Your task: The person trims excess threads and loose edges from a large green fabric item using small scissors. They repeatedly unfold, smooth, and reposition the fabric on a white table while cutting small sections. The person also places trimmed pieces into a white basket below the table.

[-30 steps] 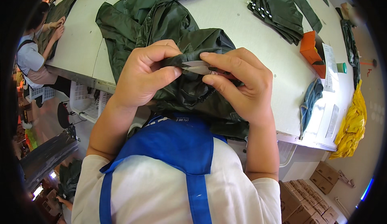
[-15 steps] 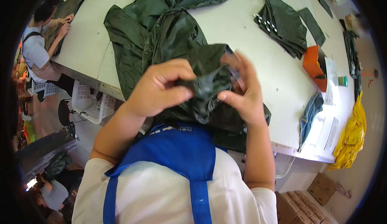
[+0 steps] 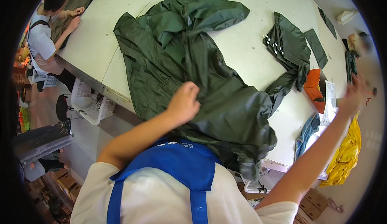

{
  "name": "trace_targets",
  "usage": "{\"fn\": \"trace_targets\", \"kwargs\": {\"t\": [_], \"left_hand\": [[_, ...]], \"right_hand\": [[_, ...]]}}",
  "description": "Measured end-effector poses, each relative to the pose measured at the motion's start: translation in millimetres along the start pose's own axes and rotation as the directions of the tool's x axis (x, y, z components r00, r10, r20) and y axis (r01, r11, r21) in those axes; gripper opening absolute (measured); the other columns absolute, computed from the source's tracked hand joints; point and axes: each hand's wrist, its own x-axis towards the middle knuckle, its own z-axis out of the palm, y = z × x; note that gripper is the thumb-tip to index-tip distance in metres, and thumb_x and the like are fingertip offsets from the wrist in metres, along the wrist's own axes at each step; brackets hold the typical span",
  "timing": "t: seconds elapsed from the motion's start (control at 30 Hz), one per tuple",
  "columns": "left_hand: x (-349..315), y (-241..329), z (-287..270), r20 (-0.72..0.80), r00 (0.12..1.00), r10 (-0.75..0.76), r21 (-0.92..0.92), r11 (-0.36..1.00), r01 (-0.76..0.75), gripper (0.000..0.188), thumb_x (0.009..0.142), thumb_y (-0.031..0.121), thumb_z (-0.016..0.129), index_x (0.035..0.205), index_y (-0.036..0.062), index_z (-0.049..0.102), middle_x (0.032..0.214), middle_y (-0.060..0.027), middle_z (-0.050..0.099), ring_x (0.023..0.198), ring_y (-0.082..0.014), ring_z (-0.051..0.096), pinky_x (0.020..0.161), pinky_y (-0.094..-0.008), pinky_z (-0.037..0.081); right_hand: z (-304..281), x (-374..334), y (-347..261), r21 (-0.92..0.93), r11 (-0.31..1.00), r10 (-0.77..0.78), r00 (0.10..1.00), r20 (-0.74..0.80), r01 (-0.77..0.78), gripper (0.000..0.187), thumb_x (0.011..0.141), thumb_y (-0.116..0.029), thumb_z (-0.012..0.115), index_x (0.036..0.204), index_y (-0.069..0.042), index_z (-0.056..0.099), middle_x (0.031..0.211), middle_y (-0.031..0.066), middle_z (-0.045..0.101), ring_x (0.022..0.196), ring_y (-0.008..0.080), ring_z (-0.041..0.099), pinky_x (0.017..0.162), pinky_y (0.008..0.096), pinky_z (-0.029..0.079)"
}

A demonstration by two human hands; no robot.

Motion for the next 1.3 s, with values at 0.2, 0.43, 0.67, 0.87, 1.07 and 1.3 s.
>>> {"fn": "trace_targets", "kwargs": {"t": [0.2, 0.43, 0.67, 0.87, 1.07, 1.3], "left_hand": [[-35.0, 31.9, 64.9, 0.710, 0.499, 0.496, -0.624, 0.772, 0.120, 0.053, 0.086, 0.028, 0.060, 0.132, 0.0060, 0.048, 0.153, -0.0249, 0.001, 0.134, -0.0388, 0.031, 0.107, -0.0362, 0.032], [139.2, -69.3, -46.7, 0.031, 1.000, 0.002, -0.392, 0.920, 0.010, 0.010, 0.083, 0.013, 0.064, 0.088, 0.0044, 0.065, 0.080, -0.0076, 0.068, 0.073, -0.0158, 0.063, 0.070, -0.0305, 0.050], [333.8, -143.2, -19.4, -0.262, 0.943, 0.205, 0.307, 0.944, -0.120, 0.058, 0.079, 0.038, 0.064, 0.125, 0.0049, 0.053, 0.125, -0.0164, 0.056, 0.119, -0.0330, 0.050, 0.105, -0.0360, 0.033], [396.0, -119.0, -35.7, 0.421, 0.883, -0.208, 0.255, 0.961, 0.104, 0.041, 0.083, 0.036, 0.064, 0.108, 0.0044, 0.065, 0.108, -0.0101, 0.065, 0.106, -0.0218, 0.057, 0.097, -0.0309, 0.039], [358.5, -93.3, -110.2, 0.390, 0.918, 0.075, -0.645, 0.734, 0.214, 0.022, 0.091, 0.018, 0.058, 0.102, 0.0000, 0.064, 0.096, -0.0022, 0.065, 0.091, -0.0087, 0.058, 0.088, -0.0255, 0.043], [342.0, -78.1, -133.3, 0.322, 0.912, 0.253, -0.693, 0.720, 0.046, 0.022, 0.093, 0.017, 0.056, 0.107, 0.0015, 0.064, 0.101, -0.0007, 0.066, 0.097, -0.0082, 0.057, 0.093, -0.0257, 0.040]], "right_hand": [[306.9, -192.0, -22.6, 0.080, 0.925, 0.236, 0.727, 0.645, -0.372, 0.032, 0.091, -0.027, 0.055, 0.117, -0.010, 0.057, 0.111, 0.0028, 0.058, 0.106, 0.0158, 0.049, 0.089, 0.0387, 0.042], [312.1, -312.0, -6.9, -0.017, 0.914, -0.171, 0.423, 0.890, 0.405, 0.013, 0.078, -0.011, 0.062, 0.091, -0.009, 0.060, 0.127, 0.0124, 0.054, 0.122, 0.0499, 0.039, 0.098, 0.0534, 0.036], [303.6, -328.4, -26.4, -0.017, 0.920, -0.152, 0.397, 0.905, 0.391, 0.011, 0.079, -0.015, 0.063, 0.086, -0.010, 0.057, 0.133, 0.0083, 0.049, 0.128, 0.0471, 0.035, 0.100, 0.0570, 0.035], [299.9, -317.8, -6.5, 0.104, 0.991, -0.130, 0.440, 0.889, 0.083, 0.015, 0.075, -0.007, 0.065, 0.089, -0.007, 0.058, 0.129, 0.0086, 0.055, 0.126, 0.0436, 0.040, 0.101, 0.0530, 0.037], [286.3, -278.1, -6.1, 0.094, 0.955, 0.129, 0.676, 0.725, -0.282, 0.019, 0.076, 0.010, 0.058, 0.091, -0.002, 0.058, 0.121, 0.0186, 0.056, 0.112, 0.0352, 0.054, 0.095, 0.0394, 0.043], [310.4, -239.8, 36.4, 0.284, 0.579, 0.728, 0.642, 0.240, -0.764, 0.025, 0.096, -0.012, 0.045, 0.116, 0.001, 0.053, 0.110, 0.0052, 0.051, 0.097, 0.0118, 0.048, 0.088, 0.0259, 0.037]]}}
